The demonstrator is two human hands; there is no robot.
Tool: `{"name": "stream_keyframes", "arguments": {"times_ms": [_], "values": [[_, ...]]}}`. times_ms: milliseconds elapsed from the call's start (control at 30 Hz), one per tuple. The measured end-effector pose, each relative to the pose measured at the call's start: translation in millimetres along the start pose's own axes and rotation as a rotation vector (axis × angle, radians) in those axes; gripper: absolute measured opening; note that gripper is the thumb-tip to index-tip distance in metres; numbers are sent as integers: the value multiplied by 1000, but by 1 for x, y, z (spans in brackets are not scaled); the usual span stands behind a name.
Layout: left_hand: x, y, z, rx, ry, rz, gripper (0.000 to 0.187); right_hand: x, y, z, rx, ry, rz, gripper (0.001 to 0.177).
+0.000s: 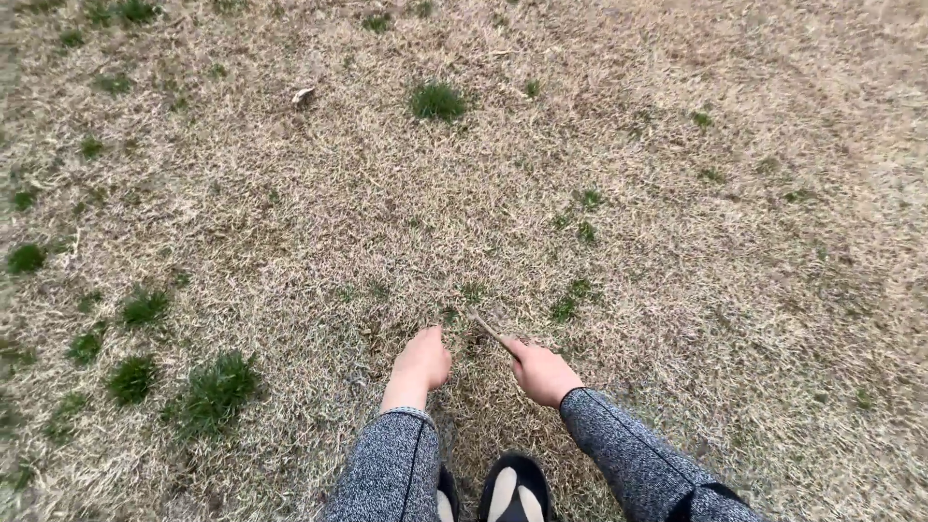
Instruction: Pulling weeds from a lawn by hand and with a small tool, collecting them in a basket.
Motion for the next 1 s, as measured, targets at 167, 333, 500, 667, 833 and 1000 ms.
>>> {"name": "stream_keyframes", "arguments": {"times_ms": [167,333,500,667,833,1000], "values": [[49,-18,-5,11,101,13,61,14,-20,3,32,32,26,53],[43,5,-50,-13,71,-56,55,-1,-39,29,-42,61,-90,54],[57,-3,-40,-56,60,-53,52,18,-52,46,-25,88,-119,53],[57,-11,-25,-115,43,-59,45,3,-39,38,25,26,222,52],[42,-9,-15,-161,9,-41,38,-44,-56,59,221,-42,1323,53],[39,1,6,-280,30,-129,35,-52,-71,62,186,8,1206,52]]}}
Point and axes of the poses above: each hand's wrist, its own z-axis towards the middle knuckle, its own y-axis out of the back of the hand, x = y × z, the point moved 7 cm from there along z, towards the middle knuckle, and after that the axes turned 9 degrees about z, right-handed, at the moved point
